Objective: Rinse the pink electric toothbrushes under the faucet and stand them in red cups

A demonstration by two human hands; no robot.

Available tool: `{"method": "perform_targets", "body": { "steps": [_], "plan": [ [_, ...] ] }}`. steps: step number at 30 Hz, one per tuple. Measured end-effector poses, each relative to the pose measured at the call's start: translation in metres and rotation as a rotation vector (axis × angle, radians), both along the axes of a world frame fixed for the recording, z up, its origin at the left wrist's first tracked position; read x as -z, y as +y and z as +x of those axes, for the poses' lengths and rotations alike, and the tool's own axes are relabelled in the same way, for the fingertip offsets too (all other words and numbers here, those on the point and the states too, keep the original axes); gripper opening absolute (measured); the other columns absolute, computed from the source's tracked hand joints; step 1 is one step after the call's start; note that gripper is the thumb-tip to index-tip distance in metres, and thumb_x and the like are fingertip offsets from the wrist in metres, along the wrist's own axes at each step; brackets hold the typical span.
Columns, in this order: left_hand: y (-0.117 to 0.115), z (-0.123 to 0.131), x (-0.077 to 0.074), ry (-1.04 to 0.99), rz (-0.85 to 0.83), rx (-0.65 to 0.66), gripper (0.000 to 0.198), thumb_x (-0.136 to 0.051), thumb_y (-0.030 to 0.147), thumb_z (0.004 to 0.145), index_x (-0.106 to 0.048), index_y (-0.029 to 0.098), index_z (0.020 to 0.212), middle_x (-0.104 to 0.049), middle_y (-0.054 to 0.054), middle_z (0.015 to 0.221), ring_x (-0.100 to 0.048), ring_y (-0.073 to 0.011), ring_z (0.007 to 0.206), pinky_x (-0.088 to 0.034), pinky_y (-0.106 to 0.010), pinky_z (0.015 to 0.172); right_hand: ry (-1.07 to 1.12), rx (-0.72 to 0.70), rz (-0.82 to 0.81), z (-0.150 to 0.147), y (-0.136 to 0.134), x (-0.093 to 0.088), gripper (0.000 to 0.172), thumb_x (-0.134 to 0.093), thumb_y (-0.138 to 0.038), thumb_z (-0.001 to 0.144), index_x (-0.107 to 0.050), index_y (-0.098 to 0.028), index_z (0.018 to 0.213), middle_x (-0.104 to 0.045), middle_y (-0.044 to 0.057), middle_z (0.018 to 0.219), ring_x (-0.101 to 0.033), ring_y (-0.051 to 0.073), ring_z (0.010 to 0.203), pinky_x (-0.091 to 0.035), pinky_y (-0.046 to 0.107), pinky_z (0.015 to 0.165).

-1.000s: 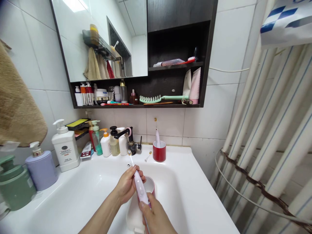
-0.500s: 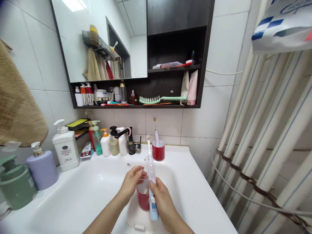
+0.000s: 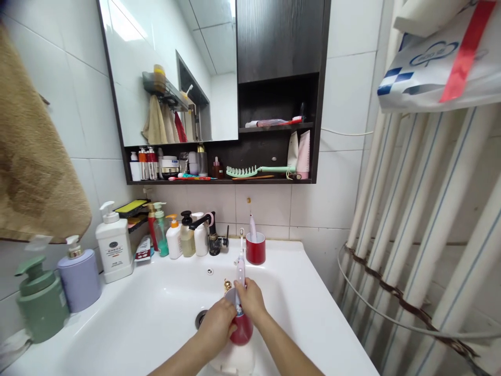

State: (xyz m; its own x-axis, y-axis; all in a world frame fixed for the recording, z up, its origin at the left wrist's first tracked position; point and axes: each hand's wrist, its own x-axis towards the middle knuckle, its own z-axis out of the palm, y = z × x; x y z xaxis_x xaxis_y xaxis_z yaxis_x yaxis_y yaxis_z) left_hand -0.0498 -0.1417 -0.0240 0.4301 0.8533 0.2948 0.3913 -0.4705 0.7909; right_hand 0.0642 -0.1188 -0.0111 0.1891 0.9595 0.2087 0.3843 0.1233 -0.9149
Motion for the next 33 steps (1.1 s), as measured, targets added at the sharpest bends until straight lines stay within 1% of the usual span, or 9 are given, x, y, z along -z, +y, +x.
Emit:
{"method": "perform_targets", "body": {
  "steps": [2, 5, 11, 14, 17, 21, 26, 30, 33],
  "plan": [
    [0.001, 0.003, -0.001, -0.031, -0.008, 0.002, 0.015, -0.044, 0.006, 0.05, -0.048, 0.02, 0.053, -0.051, -0.002, 0.065, -0.043, -0.0209, 0.076, -0.026, -0.033, 0.076, -0.059, -0.003, -0.007, 0.001, -0.002, 0.005, 0.024, -0.04, -0.036, 0.064, -0.051, -0.016, 0.057, -0.053, 0.001, 0.053, -0.047, 0.014, 0.052, -0.034, 0.024, 0.05],
    [0.002, 0.009, -0.008, 0.004, 0.051, 0.036, 0.014, -0.044, 0.007, 0.053, -0.048, 0.02, 0.055, -0.051, -0.003, 0.066, -0.043, -0.0207, 0.076, -0.027, -0.033, 0.075, -0.122, -0.005, 0.0, 0.006, -0.006, 0.001, 0.028, -0.036, -0.037, 0.067, -0.053, -0.016, 0.062, -0.057, 0.003, 0.058, -0.05, 0.015, 0.056, -0.035, 0.024, 0.053],
    [0.01, 0.04, -0.036, 0.058, 0.19, 0.165, 0.013, -0.043, 0.007, 0.055, -0.047, 0.019, 0.055, -0.05, -0.005, 0.068, -0.043, -0.0217, 0.077, -0.029, -0.033, 0.075, -0.208, 0.108, 0.039, 0.041, -0.007, -0.032, 0.033, -0.033, -0.041, 0.069, -0.054, -0.016, 0.072, -0.061, 0.005, 0.069, -0.053, 0.017, 0.064, -0.037, 0.024, 0.058],
    [0.02, 0.065, -0.05, -0.009, 0.221, 0.198, 0.013, -0.043, 0.007, 0.055, -0.046, 0.02, 0.054, -0.05, -0.005, 0.067, -0.043, -0.0221, 0.078, -0.029, -0.034, 0.076, -0.25, 0.209, 0.049, 0.066, -0.002, -0.048, 0.033, -0.034, -0.04, 0.069, -0.054, -0.015, 0.077, -0.061, 0.007, 0.073, -0.053, 0.018, 0.067, -0.038, 0.026, 0.059],
    [0.032, 0.089, -0.058, -0.107, 0.178, 0.212, 0.016, -0.044, 0.005, 0.053, -0.044, 0.02, 0.049, -0.047, -0.004, 0.063, -0.042, -0.0227, 0.08, -0.028, -0.035, 0.077, -0.285, 0.284, 0.045, 0.089, 0.007, -0.056, 0.029, -0.037, -0.035, 0.07, -0.052, -0.014, 0.083, -0.059, 0.008, 0.077, -0.053, 0.017, 0.071, -0.038, 0.026, 0.062],
    [0.051, 0.115, -0.062, -0.192, 0.102, 0.224, 0.021, -0.045, 0.001, 0.05, -0.041, 0.021, 0.045, -0.045, -0.002, 0.059, -0.041, -0.0232, 0.081, -0.026, -0.035, 0.08, -0.32, 0.342, 0.023, 0.112, 0.025, -0.054, 0.025, -0.039, -0.029, 0.074, -0.048, -0.014, 0.092, -0.055, 0.004, 0.087, -0.051, 0.013, 0.076, -0.04, 0.031, 0.067],
    [0.075, 0.136, -0.059, -0.249, 0.036, 0.201, 0.022, -0.047, 0.0, 0.049, -0.04, 0.021, 0.044, -0.044, -0.001, 0.057, -0.04, -0.0225, 0.085, -0.024, -0.034, 0.082, -0.345, 0.384, 0.0, 0.131, 0.052, -0.046, 0.024, -0.039, -0.027, 0.076, -0.046, -0.016, 0.096, -0.05, 0.004, 0.097, -0.05, 0.013, 0.081, -0.041, 0.033, 0.069],
    [0.091, 0.146, -0.057, -0.226, 0.027, 0.185, 0.023, -0.047, -0.001, 0.049, -0.039, 0.021, 0.045, -0.046, -0.002, 0.062, -0.038, -0.0225, 0.088, -0.022, -0.034, 0.084, -0.35, 0.406, -0.002, 0.139, 0.074, -0.042, 0.025, -0.039, -0.026, 0.076, -0.045, -0.016, 0.097, -0.049, 0.004, 0.099, -0.049, 0.014, 0.083, -0.041, 0.033, 0.07],
    [0.103, 0.144, -0.059, -0.223, 0.052, 0.158, 0.023, -0.045, -0.002, 0.049, -0.042, 0.02, 0.051, -0.049, -0.003, 0.075, -0.036, -0.0216, 0.093, -0.018, -0.033, 0.087, -0.347, 0.429, -0.005, 0.142, 0.089, -0.041, 0.025, -0.039, -0.026, 0.076, -0.045, -0.017, 0.098, -0.048, 0.004, 0.1, -0.049, 0.014, 0.083, -0.041, 0.033, 0.07]
  ]
}}
